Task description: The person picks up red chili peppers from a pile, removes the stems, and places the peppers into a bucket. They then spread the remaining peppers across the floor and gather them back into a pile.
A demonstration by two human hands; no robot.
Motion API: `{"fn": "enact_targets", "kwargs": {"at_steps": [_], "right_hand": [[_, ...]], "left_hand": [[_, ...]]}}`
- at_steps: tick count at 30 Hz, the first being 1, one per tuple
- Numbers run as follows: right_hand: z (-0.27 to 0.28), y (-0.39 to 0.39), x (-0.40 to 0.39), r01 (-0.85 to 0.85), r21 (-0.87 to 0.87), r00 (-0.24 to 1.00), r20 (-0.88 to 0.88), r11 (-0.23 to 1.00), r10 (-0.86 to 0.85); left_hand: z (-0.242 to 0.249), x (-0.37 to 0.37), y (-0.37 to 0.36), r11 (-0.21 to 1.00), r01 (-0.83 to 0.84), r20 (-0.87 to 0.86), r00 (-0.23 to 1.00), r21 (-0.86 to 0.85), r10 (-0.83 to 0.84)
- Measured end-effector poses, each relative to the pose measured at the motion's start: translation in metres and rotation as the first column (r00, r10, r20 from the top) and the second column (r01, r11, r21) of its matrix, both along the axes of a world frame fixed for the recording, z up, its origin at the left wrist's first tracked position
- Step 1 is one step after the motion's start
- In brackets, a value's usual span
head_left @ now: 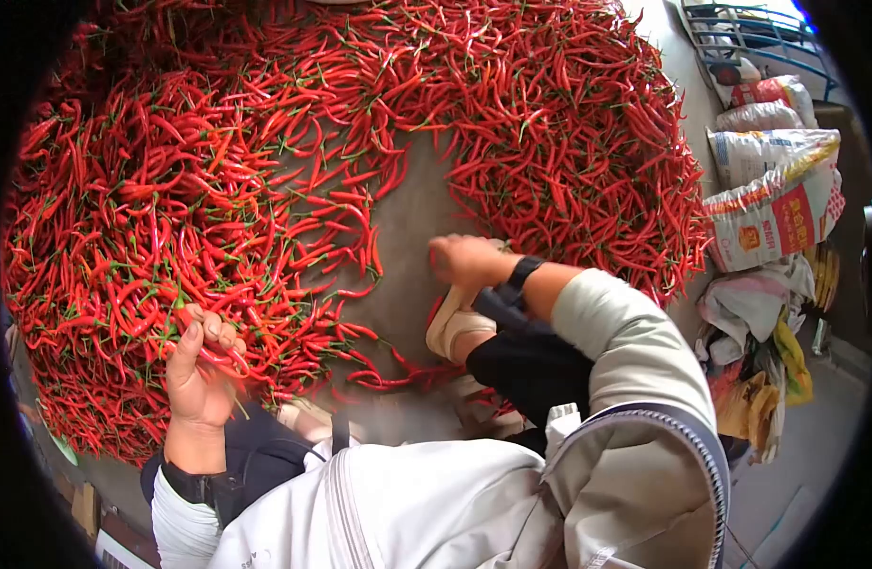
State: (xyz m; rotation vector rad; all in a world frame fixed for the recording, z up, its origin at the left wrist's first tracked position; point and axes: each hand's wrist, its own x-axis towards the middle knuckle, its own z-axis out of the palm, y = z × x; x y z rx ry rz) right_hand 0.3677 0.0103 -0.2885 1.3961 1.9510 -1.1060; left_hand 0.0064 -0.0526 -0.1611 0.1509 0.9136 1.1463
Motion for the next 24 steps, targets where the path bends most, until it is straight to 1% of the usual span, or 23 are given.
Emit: {"fn": "enact_targets", "kwargs": {"at_steps": [1,3,4,6,7,9,11,12,13,15,17,18,20,21,23,24], "right_hand": [[-0.021,-0.009,0.002,-0.134,0.076,0.990,0.064,0.988,0.129],[-0.019,-0.001,0.001,-0.151,0.064,0.981,0.135,0.986,0.142],[-0.018,0.004,0.003,-0.150,0.074,0.981,0.137,0.986,0.139],[-0.015,0.012,0.013,0.074,0.103,0.976,0.195,0.992,-0.093],[-0.018,0.012,0.021,0.075,0.111,0.976,0.196,0.991,-0.096],[-0.020,0.015,0.032,0.125,0.280,0.952,0.236,0.952,-0.194],[-0.021,0.019,0.039,0.147,0.274,0.943,0.252,0.950,-0.219],[-0.020,0.018,0.043,-0.001,0.379,0.942,0.311,0.926,-0.126],[-0.020,0.019,0.049,-0.154,0.468,0.925,0.378,0.871,-0.040],[-0.031,0.048,0.076,-0.304,0.431,0.815,0.580,0.850,-0.003],[-0.002,0.073,0.088,-0.453,0.407,0.712,0.701,0.793,0.047],[-0.007,0.080,0.091,-0.451,0.408,0.713,0.700,0.793,0.045],[-0.014,0.092,0.096,-0.560,0.505,0.703,0.710,0.657,0.053],[-0.014,0.101,0.100,-0.559,0.509,0.704,0.709,0.655,0.049],[-0.013,0.116,0.107,-0.605,0.489,0.660,0.750,0.628,0.052],[-0.005,0.125,0.112,-0.575,0.514,0.662,0.749,0.637,-0.007]], "left_hand": [[0.001,0.000,0.000,1.000,0.000,0.001,1.000,0.014,0.000],[0.002,0.001,-0.001,0.999,-0.041,-0.042,0.998,-0.013,0.041],[0.001,0.001,-0.001,0.999,-0.041,-0.052,0.998,-0.011,0.040],[-0.001,-0.002,0.000,0.999,-0.034,-0.037,0.999,-0.014,0.034],[-0.001,-0.003,0.000,0.999,-0.029,-0.021,0.999,-0.027,0.028],[0.001,-0.002,0.002,0.999,-0.032,-0.017,0.999,-0.015,0.032],[0.002,-0.003,0.001,0.999,-0.038,-0.022,0.999,-0.034,0.038],[0.002,-0.003,0.001,0.998,-0.044,-0.029,0.999,-0.040,0.043],[0.002,-0.003,0.001,0.998,-0.047,-0.029,0.999,-0.035,0.046],[0.003,-0.002,0.000,0.998,-0.055,-0.053,0.997,-0.043,0.052],[0.001,-0.003,-0.001,0.998,-0.056,-0.064,0.996,-0.041,0.054],[0.001,-0.002,-0.001,0.997,-0.059,-0.072,0.996,-0.042,0.056],[0.000,0.000,0.000,0.997,-0.057,-0.079,0.995,-0.049,0.053],[0.000,0.000,0.002,0.997,-0.058,-0.088,0.995,-0.055,0.053],[-0.001,0.001,0.003,0.998,-0.050,-0.092,0.995,-0.041,0.046],[-0.001,0.001,0.003,0.999,-0.040,-0.089,0.995,-0.030,0.037]]}}
